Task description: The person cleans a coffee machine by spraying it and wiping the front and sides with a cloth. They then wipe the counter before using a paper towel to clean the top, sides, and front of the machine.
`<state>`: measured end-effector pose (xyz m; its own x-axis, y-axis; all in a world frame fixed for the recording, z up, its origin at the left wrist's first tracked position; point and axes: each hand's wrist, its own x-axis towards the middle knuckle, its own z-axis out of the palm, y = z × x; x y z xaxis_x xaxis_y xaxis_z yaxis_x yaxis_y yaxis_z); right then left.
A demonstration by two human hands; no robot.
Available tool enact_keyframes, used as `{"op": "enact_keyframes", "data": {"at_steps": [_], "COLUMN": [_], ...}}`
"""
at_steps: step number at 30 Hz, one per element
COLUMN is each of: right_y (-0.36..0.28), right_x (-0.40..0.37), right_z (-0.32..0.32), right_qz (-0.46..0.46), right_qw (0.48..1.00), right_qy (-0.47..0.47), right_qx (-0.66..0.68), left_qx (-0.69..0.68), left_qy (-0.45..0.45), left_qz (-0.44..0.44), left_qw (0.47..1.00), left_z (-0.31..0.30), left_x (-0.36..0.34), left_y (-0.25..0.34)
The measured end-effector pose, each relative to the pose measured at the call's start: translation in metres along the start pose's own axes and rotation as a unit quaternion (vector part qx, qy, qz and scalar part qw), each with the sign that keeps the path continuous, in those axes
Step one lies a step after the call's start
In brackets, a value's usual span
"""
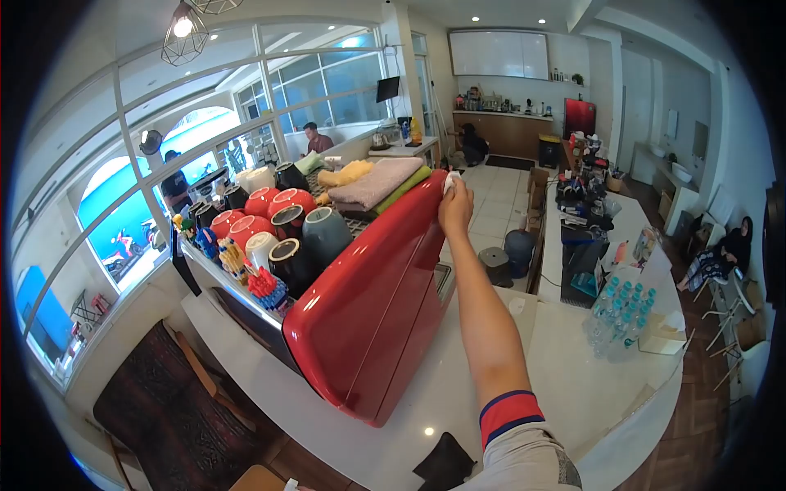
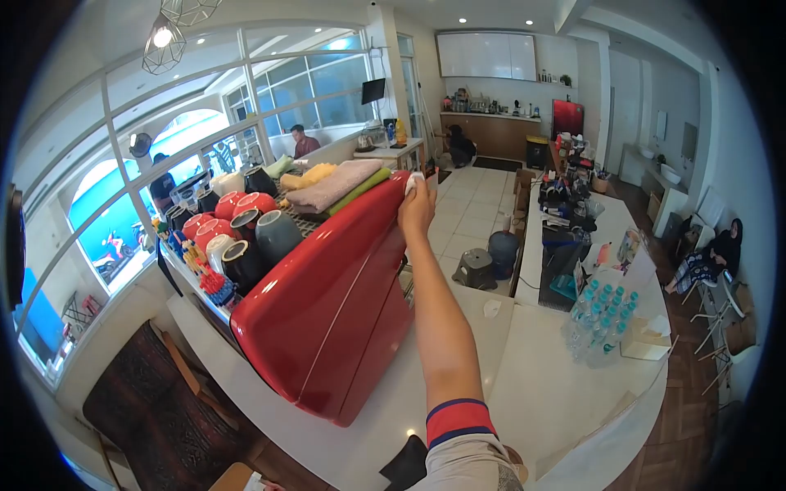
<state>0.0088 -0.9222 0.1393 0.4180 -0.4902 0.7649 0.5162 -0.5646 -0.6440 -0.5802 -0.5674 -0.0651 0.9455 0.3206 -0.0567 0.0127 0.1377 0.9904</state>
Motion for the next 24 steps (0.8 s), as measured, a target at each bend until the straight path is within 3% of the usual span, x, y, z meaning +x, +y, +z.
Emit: {"op": "enact_keyframes", "data": {"at_steps": [1, 2, 3, 5, 6, 7, 10, 12, 14, 15, 18, 24], "right_y": [-0.008, -0.025, -0.054, -0.111, -0.146, -0.150, -0.141, -0.115, -0.093, -0.090, -0.101, -0.108], "right_x": [-0.020, -0.044, -0.071, -0.133, -0.168, -0.204, -0.261, -0.276, -0.281, -0.278, -0.264, -0.259], "right_z": [-0.001, -0.010, -0.028, -0.068, -0.097, -0.099, -0.128, -0.144, -0.163, -0.176, -0.222, -0.262], "right_qz": [0.010, 0.021, 0.014, -0.053, -0.046, -0.067, -0.055, 0.156, 0.255, 0.255, 0.304, 0.295], "right_qw": [1.000, 0.999, 0.999, 0.994, 0.993, 0.980, 0.969, 0.956, 0.938, 0.938, 0.922, 0.927], "right_qy": [0.016, 0.030, 0.013, -0.027, -0.076, -0.089, -0.141, -0.132, -0.082, -0.087, -0.060, -0.056], "right_qx": [0.000, -0.002, 0.030, 0.091, 0.074, 0.167, 0.197, 0.209, 0.222, 0.220, 0.234, 0.223], "left_qx": [0.048, 0.059, 0.059, 0.189, 0.289, 0.382, 0.430, 0.423, 0.403, 0.403, 0.380, 0.411], "left_qy": [0.006, 0.028, 0.031, 0.016, -0.044, -0.107, -0.125, -0.095, -0.044, -0.018, 0.052, 0.061], "left_qz": [0.045, 0.023, 0.015, 0.024, 0.139, 0.245, 0.307, 0.374, 0.427, 0.449, 0.440, 0.373], "left_qw": [0.998, 0.998, 0.998, 0.982, 0.946, 0.884, 0.840, 0.820, 0.808, 0.797, 0.812, 0.830], "left_z": [0.011, 0.005, 0.028, 0.072, 0.073, 0.079, 0.134, 0.166, 0.193, 0.204, 0.229, 0.241], "left_x": [-0.003, -0.003, -0.007, -0.004, 0.008, 0.020, 0.035, 0.050, 0.073, 0.083, 0.100, 0.115], "left_y": [0.010, -0.003, 0.023, 0.081, 0.085, 0.097, 0.144, 0.152, 0.153, 0.154, 0.155, 0.118]}}
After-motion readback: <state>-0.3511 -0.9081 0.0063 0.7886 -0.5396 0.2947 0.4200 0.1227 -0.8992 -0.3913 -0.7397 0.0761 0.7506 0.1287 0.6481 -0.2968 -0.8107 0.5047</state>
